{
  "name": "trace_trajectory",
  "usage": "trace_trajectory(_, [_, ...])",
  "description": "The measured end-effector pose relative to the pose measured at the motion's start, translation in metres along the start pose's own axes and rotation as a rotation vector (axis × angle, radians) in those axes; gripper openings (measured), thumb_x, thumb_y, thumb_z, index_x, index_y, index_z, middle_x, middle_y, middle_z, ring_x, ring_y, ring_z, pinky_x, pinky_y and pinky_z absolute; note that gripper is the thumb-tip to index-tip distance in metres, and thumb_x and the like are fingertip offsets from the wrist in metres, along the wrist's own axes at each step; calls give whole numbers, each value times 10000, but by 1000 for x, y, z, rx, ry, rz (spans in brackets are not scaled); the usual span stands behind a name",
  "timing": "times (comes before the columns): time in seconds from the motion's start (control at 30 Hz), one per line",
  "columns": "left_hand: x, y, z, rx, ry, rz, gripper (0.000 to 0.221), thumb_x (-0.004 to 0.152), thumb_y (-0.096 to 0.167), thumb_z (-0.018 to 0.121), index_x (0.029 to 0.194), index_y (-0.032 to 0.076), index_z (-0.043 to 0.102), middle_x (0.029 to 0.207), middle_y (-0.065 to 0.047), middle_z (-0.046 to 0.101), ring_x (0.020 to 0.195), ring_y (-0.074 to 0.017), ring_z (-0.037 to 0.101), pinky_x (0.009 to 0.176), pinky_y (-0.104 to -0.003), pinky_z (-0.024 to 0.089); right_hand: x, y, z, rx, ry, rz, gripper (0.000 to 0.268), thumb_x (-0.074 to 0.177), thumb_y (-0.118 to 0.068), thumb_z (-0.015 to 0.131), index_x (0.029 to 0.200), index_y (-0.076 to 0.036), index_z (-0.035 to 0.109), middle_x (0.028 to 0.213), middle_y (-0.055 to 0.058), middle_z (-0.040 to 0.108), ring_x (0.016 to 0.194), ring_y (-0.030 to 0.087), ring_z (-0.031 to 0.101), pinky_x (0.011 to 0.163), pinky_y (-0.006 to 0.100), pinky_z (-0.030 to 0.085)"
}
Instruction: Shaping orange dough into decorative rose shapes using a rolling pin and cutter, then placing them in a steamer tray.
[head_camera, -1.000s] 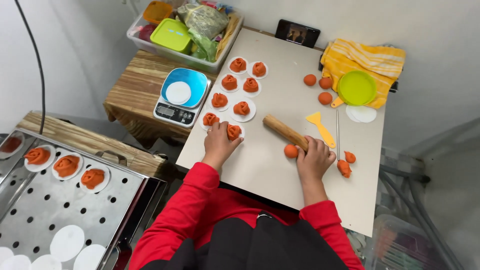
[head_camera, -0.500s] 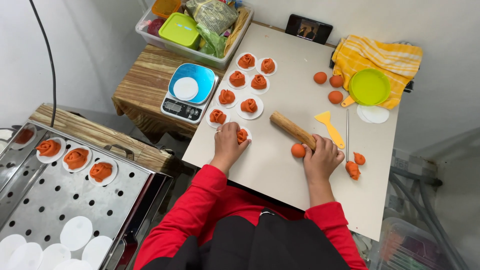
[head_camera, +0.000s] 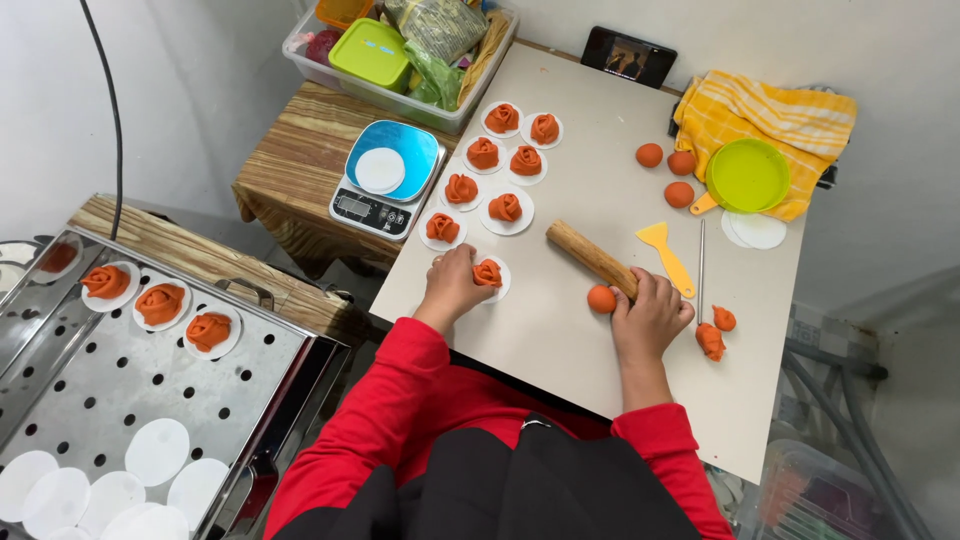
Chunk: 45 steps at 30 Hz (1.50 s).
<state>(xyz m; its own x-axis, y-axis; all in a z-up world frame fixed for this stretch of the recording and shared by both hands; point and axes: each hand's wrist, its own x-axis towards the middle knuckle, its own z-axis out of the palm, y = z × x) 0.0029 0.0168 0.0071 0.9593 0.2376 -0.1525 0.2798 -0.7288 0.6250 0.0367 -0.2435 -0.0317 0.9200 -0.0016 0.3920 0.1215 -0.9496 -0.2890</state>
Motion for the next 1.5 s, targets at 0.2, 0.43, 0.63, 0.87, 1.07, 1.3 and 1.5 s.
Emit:
trace_trajectory(0.2, [0, 7, 0, 89, 10, 4, 372, 478, 184, 688, 790, 54, 533, 812, -125, 512, 865, -352, 500, 721, -427, 416, 0, -1, -1, 9, 5, -5, 350, 744, -385, 599, 1026, -195, 517, 901, -3, 458, 893, 185, 450, 804, 385, 236])
trace_trajectory(0.43, [-2, 9, 1, 197, -17, 53, 417, 513, 193, 673, 848, 26, 487, 837, -178, 526, 885, -375, 501, 739, -463, 411, 0, -2, -2, 4, 12, 3, 342, 741, -376, 607, 1022, -202, 521, 896, -8, 463, 890, 178, 453, 805, 380, 237])
trace_trajectory(0.63, [0, 4, 8, 213, -34, 40, 573, 491, 209, 677, 984, 5, 471, 859, -186, 554, 875, -377, 521, 734, -459, 408, 0, -1, -2, 13, 5, 15, 334, 748, -381, 605, 1019, -205, 523, 895, -8, 468, 891, 177, 455, 808, 382, 239])
trace_trajectory(0.87, [-28, 21, -15, 176, -29, 110, 482, 528, 238, 657, 941, 16, 545, 827, -146, 561, 864, -329, 511, 730, -416, 399, 0, -1, -2, 12, -21, 24, 331, 762, -394, 586, 1028, -210, 515, 912, -1, 465, 905, 184, 452, 820, 395, 227])
trace_trajectory(1.07, [-44, 17, -26, 48, 24, 94, 447, 567, 219, 646, 949, 15, 534, 725, -138, 574, 791, -318, 535, 703, -382, 404, -1, 6, 6, 19, 15, -19, 348, 731, -372, 613, 1024, -211, 515, 912, -4, 466, 899, 197, 457, 815, 401, 235])
trace_trajectory(1.3, [-84, 9, -67, -172, 104, 50, 513, 556, 299, 665, 967, 61, 469, 673, -145, 554, 799, -355, 535, 741, -397, 408, -4, 28, 24, 13, 174, -182, 404, 662, -308, 699, 1023, -222, 540, 903, 1, 465, 859, 239, 478, 778, 423, 277])
trace_trajectory(1.5, [-143, 3, -147, -126, 224, -135, 486, 601, 289, 696, 974, 112, 440, 780, -59, 521, 649, -160, 510, 571, -281, 396, -6, 2, -7, -31, 150, -168, 270, 752, -281, 633, 990, -159, 597, 934, 39, 569, 840, 239, 501, 742, 366, 245])
